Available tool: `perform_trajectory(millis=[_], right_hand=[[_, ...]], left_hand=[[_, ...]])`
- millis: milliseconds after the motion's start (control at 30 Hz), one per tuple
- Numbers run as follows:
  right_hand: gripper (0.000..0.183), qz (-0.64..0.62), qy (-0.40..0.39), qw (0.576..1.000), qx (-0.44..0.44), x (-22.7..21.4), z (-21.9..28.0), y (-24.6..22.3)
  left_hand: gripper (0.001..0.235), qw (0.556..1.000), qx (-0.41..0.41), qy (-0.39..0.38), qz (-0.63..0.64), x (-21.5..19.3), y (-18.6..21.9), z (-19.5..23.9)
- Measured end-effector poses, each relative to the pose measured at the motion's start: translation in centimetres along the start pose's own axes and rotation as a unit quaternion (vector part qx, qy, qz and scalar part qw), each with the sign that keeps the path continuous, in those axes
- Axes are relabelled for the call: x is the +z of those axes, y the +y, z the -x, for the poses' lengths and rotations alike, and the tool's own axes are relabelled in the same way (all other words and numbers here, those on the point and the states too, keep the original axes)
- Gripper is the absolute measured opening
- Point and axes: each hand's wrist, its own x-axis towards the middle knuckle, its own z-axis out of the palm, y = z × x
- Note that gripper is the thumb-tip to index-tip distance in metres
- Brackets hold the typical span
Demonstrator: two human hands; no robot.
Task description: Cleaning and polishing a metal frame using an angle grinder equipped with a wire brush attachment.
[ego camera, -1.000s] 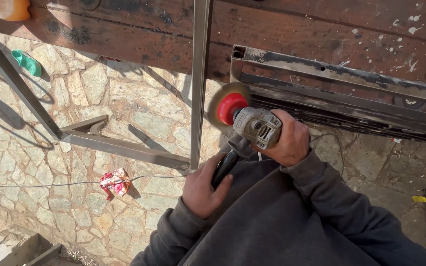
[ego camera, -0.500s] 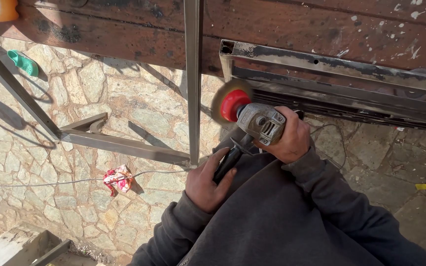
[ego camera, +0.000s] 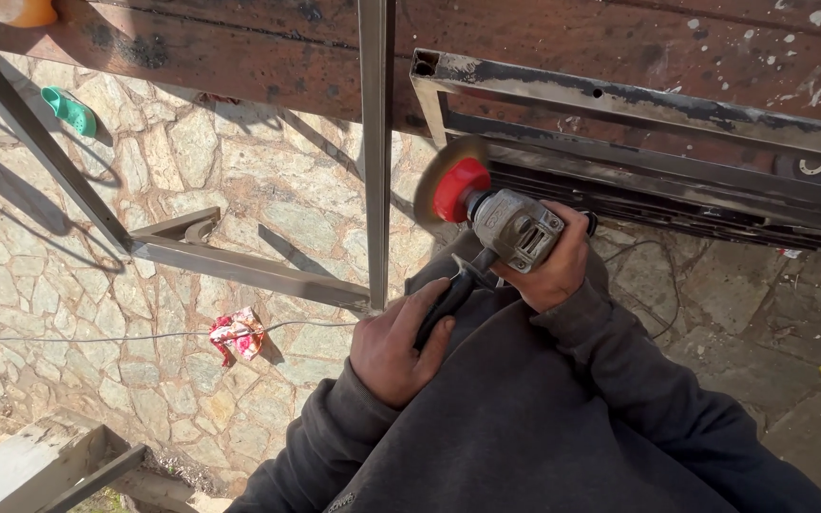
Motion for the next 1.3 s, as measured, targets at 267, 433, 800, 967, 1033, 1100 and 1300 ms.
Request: perform_trajectory(millis=[267,433,800,967,1033,1100,1300], right_hand=[[0.095,-0.043,0.008,0.999,-0.031,0.2,-0.3,0.0],[0.092,-0.04,0.014,0.997,-0.069,1.5,0.2,-0.7],[0.092,-0.063,-0.021,0.996,0.056,3.3,-0.2,0.7],[0.092,-0.07,-0.033,0.995,0.067,3.6,0.3,1.1],[0.092,-0.067,-0.029,0.995,0.072,3.4,0.0,1.0],[0.092,-0.079,-0.042,0.993,0.074,3.3,0.1,1.2],[0.095,-0.058,0.007,0.997,0.043,2.1,1.0,1.8]], left_hand=[[0.041,0.999,-0.016,-0.003,-0.032,-1.0,1.3,0.7],[0.041,0.999,0.016,0.014,-0.042,-1.3,1.0,1.2],[0.036,0.997,-0.015,0.023,-0.07,-1.2,1.2,-0.1],[0.035,0.997,-0.01,0.023,-0.073,-1.0,1.2,-0.3],[0.035,0.997,-0.007,0.023,-0.074,-0.9,1.2,-0.4],[0.036,0.996,0.0,0.022,-0.082,-0.9,1.4,-0.4],[0.037,0.997,0.007,-0.001,-0.081,0.2,1.9,-0.9]])
